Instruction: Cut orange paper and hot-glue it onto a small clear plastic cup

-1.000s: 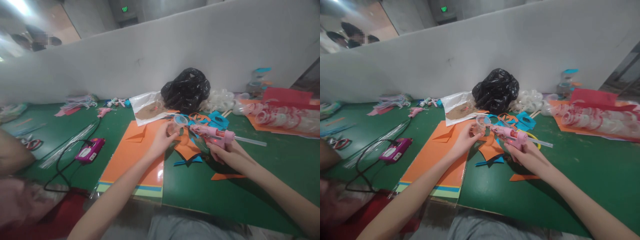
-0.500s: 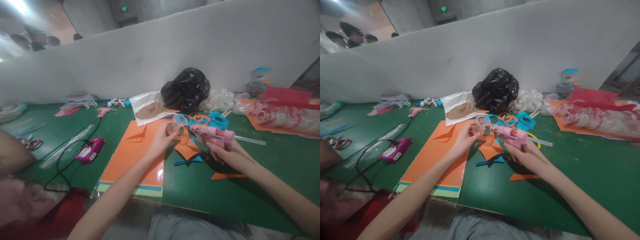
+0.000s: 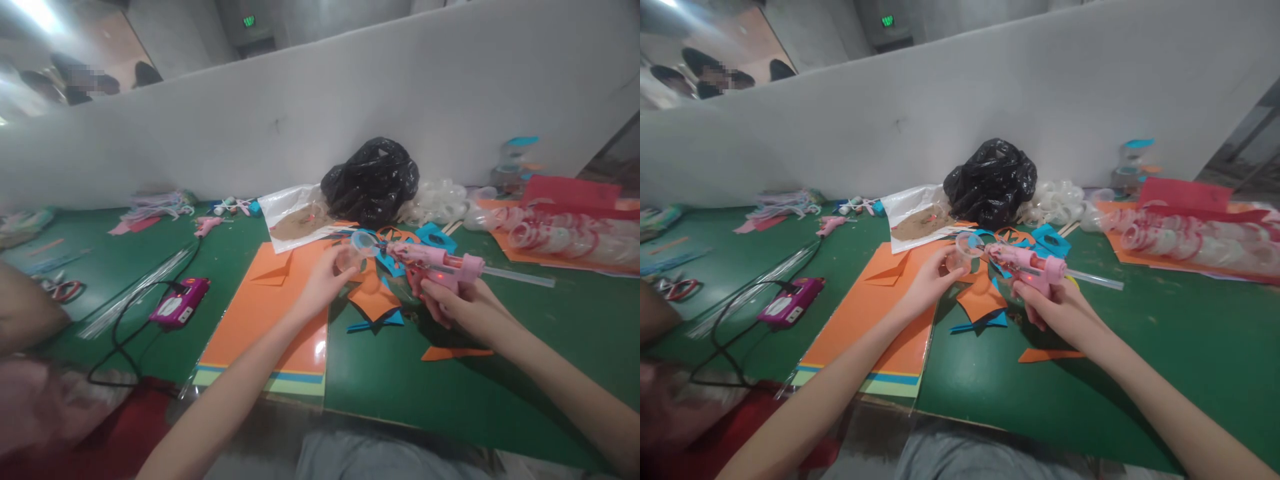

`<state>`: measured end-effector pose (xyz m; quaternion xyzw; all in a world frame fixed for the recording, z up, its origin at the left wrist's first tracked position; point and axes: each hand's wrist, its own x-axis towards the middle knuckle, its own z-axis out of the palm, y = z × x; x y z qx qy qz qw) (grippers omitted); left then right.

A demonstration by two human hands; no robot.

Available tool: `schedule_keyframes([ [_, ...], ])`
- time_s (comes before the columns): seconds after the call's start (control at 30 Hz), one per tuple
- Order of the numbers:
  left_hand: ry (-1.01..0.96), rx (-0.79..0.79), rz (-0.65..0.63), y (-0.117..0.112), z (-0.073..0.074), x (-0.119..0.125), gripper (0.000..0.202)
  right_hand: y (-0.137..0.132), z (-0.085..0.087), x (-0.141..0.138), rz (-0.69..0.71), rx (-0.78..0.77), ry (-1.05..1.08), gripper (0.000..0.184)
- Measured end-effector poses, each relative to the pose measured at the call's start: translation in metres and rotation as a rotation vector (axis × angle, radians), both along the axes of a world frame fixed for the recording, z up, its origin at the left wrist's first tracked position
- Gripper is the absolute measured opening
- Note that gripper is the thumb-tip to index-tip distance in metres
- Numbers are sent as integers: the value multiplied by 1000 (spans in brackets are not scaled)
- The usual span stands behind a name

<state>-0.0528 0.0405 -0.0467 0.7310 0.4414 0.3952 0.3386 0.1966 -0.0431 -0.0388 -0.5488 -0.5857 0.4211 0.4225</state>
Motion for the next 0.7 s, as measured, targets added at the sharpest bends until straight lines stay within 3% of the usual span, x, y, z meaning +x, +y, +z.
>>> schedule_keyframes([
  [0.33,43,52,-195,-9,1,2,42,1,10,1,-38,-49,-50,47],
  [0.7,61,84,-214,-8,0,2,45,1,5,4,-14,-84,-145,51],
])
